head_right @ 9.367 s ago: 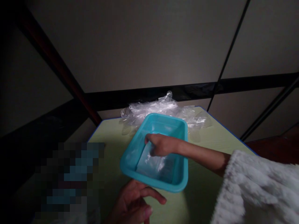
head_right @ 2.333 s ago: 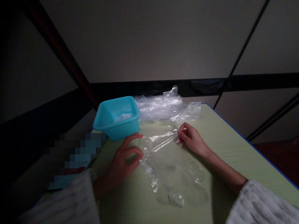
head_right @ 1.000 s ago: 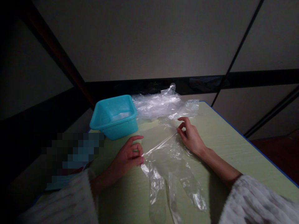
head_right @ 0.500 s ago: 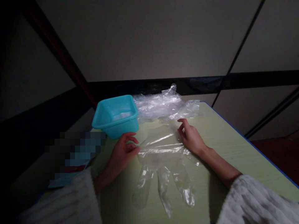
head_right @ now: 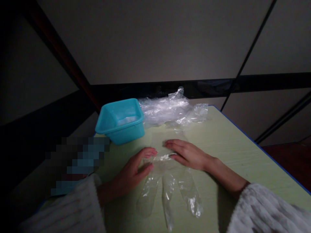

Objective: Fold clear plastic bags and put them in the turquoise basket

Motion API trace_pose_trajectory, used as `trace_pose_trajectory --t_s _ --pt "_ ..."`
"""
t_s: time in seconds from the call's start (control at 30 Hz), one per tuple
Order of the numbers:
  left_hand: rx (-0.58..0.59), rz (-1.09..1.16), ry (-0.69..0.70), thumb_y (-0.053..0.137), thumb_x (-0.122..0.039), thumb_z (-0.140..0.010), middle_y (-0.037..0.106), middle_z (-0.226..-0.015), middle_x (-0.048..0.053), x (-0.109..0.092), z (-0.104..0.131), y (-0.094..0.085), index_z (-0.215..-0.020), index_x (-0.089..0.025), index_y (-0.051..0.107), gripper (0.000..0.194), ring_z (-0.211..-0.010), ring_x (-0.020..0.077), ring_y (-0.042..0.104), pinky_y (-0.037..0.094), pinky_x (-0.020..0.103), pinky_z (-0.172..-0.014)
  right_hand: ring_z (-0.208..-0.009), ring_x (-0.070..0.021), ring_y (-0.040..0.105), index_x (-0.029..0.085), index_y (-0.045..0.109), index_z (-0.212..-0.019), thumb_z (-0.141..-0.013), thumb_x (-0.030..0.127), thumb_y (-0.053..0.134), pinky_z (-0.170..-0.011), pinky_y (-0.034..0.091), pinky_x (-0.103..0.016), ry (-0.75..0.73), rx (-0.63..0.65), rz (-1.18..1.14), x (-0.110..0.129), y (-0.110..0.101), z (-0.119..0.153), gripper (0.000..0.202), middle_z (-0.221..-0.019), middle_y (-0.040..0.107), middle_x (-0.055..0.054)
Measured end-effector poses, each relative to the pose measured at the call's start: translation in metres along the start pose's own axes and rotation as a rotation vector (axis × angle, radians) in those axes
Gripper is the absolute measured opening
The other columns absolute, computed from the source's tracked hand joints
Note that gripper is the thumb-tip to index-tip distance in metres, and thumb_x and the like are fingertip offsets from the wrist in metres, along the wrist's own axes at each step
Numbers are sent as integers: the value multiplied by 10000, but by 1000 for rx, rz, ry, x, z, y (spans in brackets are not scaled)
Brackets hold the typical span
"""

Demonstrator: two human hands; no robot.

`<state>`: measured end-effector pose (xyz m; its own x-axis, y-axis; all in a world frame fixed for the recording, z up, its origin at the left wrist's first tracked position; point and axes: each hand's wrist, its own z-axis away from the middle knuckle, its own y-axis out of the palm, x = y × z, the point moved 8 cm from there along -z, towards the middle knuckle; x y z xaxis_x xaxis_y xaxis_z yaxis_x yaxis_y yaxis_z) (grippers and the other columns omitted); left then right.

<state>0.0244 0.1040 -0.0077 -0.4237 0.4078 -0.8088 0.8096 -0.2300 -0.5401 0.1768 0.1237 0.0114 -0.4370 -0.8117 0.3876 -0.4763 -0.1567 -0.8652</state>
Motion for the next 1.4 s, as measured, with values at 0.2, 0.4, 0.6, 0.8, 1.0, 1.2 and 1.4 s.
trace_pose_trajectory --t_s 0.2,0.4,0.6,0.8,1.0,1.2,1.4 --pt "53 76 -60 509 -200 -831 595 -942 36 1 -2 3 -1159 -184 488 329 -836 159 555 436 275 -775 -1351 -242 287 153 249 -1440 -920 392 464 -1099 271 -460 -31 141 51 -5 17 4 611 -1457 331 -143" --pt "147 27 -127 404 -261 -878 534 -581 -37 3 -5 -3 -874 -160 566 191 -533 114 475 338 222 -528 -1361 -238 262 183 223 -1449 -920 405 466 -1112 236 -473 -25 167 64 -10 19 5 623 -1481 279 -120" --pt "182 -143 -154 370 -261 -879 468 -464 -49 6 -7 -14 -642 -167 527 299 -477 110 445 293 223 -503 -1362 -240 257 196 236 -1446 -913 409 481 -1111 235 -472 -7 169 36 -10 15 7 624 -1482 278 -112" --pt "44 -367 -135 434 -229 -842 487 -535 -39 3 -8 -21 -648 -165 548 235 -509 111 441 266 231 -499 -1351 -261 283 189 267 -1439 -913 437 463 -1105 250 -480 66 115 62 -6 14 8 613 -1467 312 -127" --pt "-14 -434 99 447 -146 -830 624 -953 88 -20 1 -11 -911 -149 608 180 -926 207 567 438 317 -823 -1344 -302 290 132 346 -1396 -917 491 409 -1074 274 -533 287 -19 167 0 25 11 602 -1444 331 -193" --pt "299 -393 187 572 -236 -823 373 -1446 110 -32 16 24 -1330 -198 447 524 -1343 257 300 274 447 -1093 -1321 -294 337 143 350 -1383 -906 420 469 -1063 311 -529 269 -87 164 11 12 8 564 -1428 374 -167" --pt "439 -283 263 630 -304 -806 379 -1440 94 -41 18 27 -1286 -244 515 497 -1349 288 300 249 500 -1096 -1102 -250 568 206 476 -1275 -914 285 459 -924 480 -467 284 -167 -55 8 -17 4 370 -1212 594 -107"
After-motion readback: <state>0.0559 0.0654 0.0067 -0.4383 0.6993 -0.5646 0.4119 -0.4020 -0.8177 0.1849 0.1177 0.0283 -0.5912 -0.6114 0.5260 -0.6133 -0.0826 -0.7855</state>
